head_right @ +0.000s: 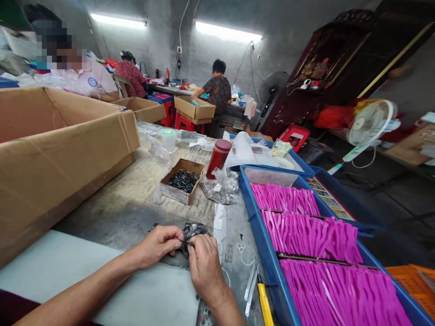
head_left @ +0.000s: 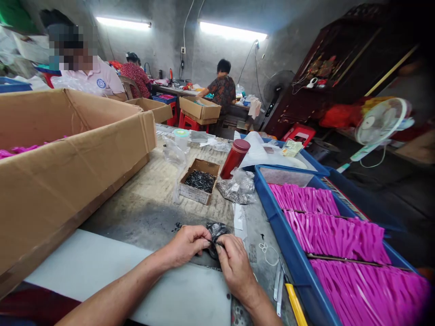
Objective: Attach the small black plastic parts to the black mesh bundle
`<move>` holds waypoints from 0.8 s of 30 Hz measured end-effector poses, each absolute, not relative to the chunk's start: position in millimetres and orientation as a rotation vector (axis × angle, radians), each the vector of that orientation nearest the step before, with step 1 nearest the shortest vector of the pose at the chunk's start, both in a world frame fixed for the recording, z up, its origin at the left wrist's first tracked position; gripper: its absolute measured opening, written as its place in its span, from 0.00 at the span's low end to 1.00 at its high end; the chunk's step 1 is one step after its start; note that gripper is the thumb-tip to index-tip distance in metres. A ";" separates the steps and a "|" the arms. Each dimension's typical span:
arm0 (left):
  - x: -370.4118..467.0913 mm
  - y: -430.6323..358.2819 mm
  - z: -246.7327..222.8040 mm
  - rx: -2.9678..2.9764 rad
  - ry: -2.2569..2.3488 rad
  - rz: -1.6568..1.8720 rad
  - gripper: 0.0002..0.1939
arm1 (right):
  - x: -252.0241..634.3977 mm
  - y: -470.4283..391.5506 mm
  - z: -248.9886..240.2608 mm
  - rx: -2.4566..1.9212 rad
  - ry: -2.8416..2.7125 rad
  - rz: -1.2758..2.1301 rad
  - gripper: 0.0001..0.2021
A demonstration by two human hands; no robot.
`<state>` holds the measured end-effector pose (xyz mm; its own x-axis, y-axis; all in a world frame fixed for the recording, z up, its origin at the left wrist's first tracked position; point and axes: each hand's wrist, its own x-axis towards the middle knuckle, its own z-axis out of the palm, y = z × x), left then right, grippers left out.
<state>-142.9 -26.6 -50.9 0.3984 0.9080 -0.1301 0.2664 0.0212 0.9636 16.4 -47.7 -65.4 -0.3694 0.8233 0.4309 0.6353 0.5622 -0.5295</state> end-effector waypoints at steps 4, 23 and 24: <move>-144.7 -26.0 -54.7 1.641 1.107 0.695 0.05 | 16.0 -48.1 -64.7 -1.164 -2.141 0.390 0.07; -145.6 -29.2 -55.4 2.149 1.097 0.681 0.09 | 15.7 -48.1 -65.1 -1.150 -2.241 0.337 0.09; -145.6 -29.5 -56.4 2.181 1.089 0.680 0.09 | 15.9 -48.2 -65.4 -1.148 -2.247 0.336 0.09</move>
<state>-145.6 -29.5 -56.4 0.5319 0.8287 0.1745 0.5202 -0.4823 0.7048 15.9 -48.2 -65.4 -0.4561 0.8016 0.3865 0.6536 0.5965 -0.4658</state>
